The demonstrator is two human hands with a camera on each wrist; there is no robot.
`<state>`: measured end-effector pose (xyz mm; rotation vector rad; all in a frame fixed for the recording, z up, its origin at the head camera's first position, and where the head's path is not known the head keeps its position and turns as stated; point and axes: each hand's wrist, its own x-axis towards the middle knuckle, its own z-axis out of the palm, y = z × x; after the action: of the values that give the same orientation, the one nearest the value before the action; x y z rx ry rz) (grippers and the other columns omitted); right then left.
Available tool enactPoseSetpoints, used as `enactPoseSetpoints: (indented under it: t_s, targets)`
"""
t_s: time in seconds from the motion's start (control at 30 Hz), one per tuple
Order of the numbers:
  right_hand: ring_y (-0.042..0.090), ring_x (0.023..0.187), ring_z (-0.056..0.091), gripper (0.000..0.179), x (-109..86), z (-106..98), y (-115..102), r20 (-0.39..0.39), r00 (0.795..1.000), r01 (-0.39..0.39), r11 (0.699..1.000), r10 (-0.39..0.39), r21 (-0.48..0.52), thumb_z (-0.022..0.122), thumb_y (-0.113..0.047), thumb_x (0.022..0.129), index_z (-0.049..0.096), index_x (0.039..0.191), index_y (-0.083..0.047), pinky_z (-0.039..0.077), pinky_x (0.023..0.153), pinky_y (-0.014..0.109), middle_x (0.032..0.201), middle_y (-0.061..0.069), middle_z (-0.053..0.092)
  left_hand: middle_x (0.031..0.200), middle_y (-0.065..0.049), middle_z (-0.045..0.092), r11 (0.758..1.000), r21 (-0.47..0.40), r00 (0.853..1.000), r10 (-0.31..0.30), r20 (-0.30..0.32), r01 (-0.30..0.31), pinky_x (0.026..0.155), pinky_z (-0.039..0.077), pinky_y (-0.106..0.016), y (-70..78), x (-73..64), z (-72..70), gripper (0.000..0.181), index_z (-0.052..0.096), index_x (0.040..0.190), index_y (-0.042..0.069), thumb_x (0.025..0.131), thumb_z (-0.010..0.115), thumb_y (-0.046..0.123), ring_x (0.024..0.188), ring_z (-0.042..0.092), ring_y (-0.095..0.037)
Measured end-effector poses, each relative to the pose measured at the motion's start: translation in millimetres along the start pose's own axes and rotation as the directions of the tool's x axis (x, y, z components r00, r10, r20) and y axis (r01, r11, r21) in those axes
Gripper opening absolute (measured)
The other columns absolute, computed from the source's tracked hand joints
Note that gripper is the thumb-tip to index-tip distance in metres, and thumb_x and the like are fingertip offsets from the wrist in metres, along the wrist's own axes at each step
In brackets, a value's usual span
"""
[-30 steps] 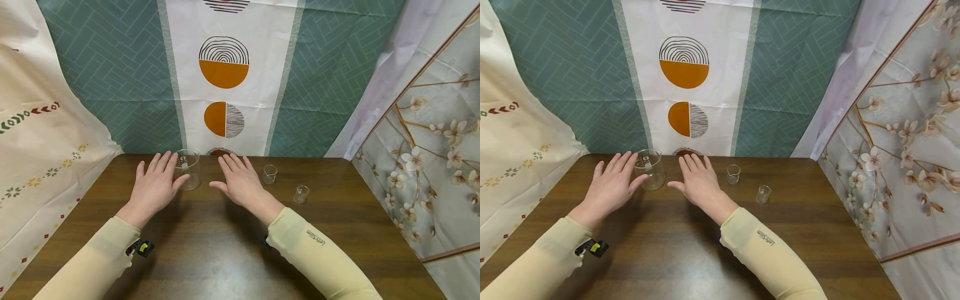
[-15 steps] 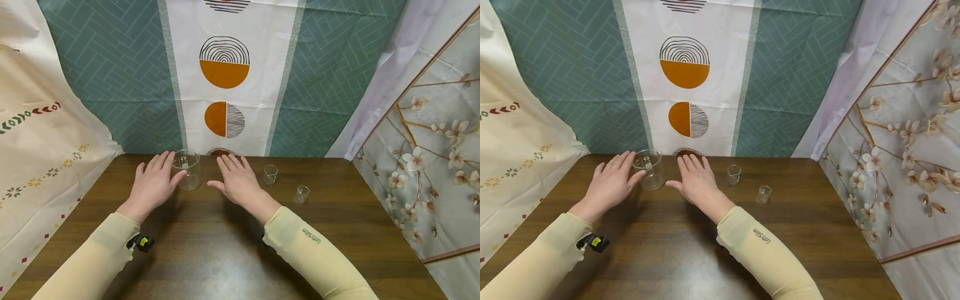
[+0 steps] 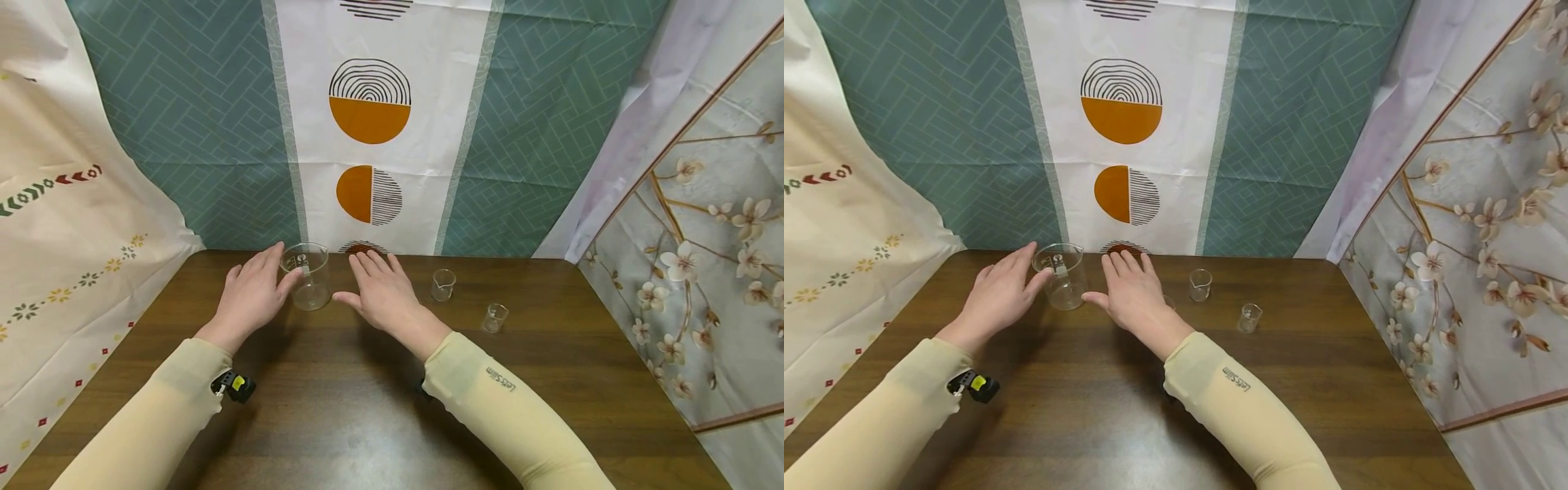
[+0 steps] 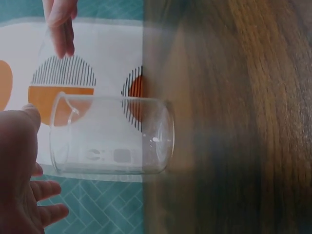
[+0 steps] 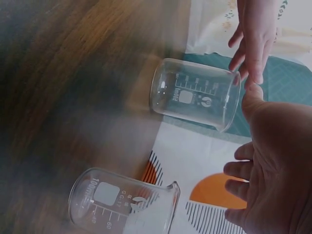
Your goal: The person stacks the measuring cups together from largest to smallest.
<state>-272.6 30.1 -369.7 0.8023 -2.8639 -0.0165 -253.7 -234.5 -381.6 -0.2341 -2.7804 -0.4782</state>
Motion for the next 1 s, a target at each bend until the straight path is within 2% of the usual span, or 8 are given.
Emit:
enactPoseSetpoints:
  t_s: [0.17,0.4,0.57,1.0]
  targets:
    - [0.025,0.165,0.029,0.088,4.8,0.8,-1.1,0.003,1.0,0.002,1.0,-0.002,-0.016,0.037,-0.075,0.11,0.035,0.174,-0.014,0.014,0.134,0.053,0.177,0.002,0.037,0.17,-0.03,0.039,0.999,-0.039,0.999,-0.035,0.003,0.035,0.119,0.024,-0.079,-8.0,6.8,5.0,0.082,0.029,0.17,-0.004,0.117,0.043,0.056,0.156,0.038,-0.049]
    - [0.024,0.165,0.03,0.088,9.1,0.9,0.9,0.022,1.0,-0.002,1.0,0.002,-0.026,0.037,-0.075,0.11,0.034,0.174,-0.015,0.016,0.134,0.053,0.177,0.002,0.037,0.168,-0.035,0.038,0.991,-0.107,0.995,-0.076,0.066,0.082,0.119,0.029,-0.077,-11.2,15.4,7.0,0.084,0.027,0.17,-0.006,0.117,0.04,0.058,0.153,0.039,-0.054]
    - [0.023,0.164,0.032,0.087,13.5,-0.3,-0.7,0.024,1.0,0.013,1.0,-0.013,-0.019,0.038,-0.074,0.11,0.035,0.174,-0.014,0.018,0.133,0.053,0.176,0.003,0.039,0.17,-0.035,0.034,0.982,-0.146,0.989,-0.104,0.105,0.118,0.121,0.027,-0.076,-13.9,20.1,6.6,0.088,0.023,0.172,-0.005,0.116,0.037,0.062,0.155,0.035,-0.055]
    - [0.021,0.164,0.031,0.087,21.5,1.5,-4.9,0.059,0.998,0.002,1.0,0.0,-0.03,0.034,-0.075,0.11,0.035,0.174,-0.015,0.015,0.134,0.053,0.176,0.001,0.039,0.174,-0.034,0.027,0.967,-0.205,0.975,-0.115,0.192,0.154,0.122,0.023,-0.077,-14.4,26.1,3.7,0.087,0.014,0.174,-0.002,0.117,0.034,0.06,0.158,0.029,-0.057]
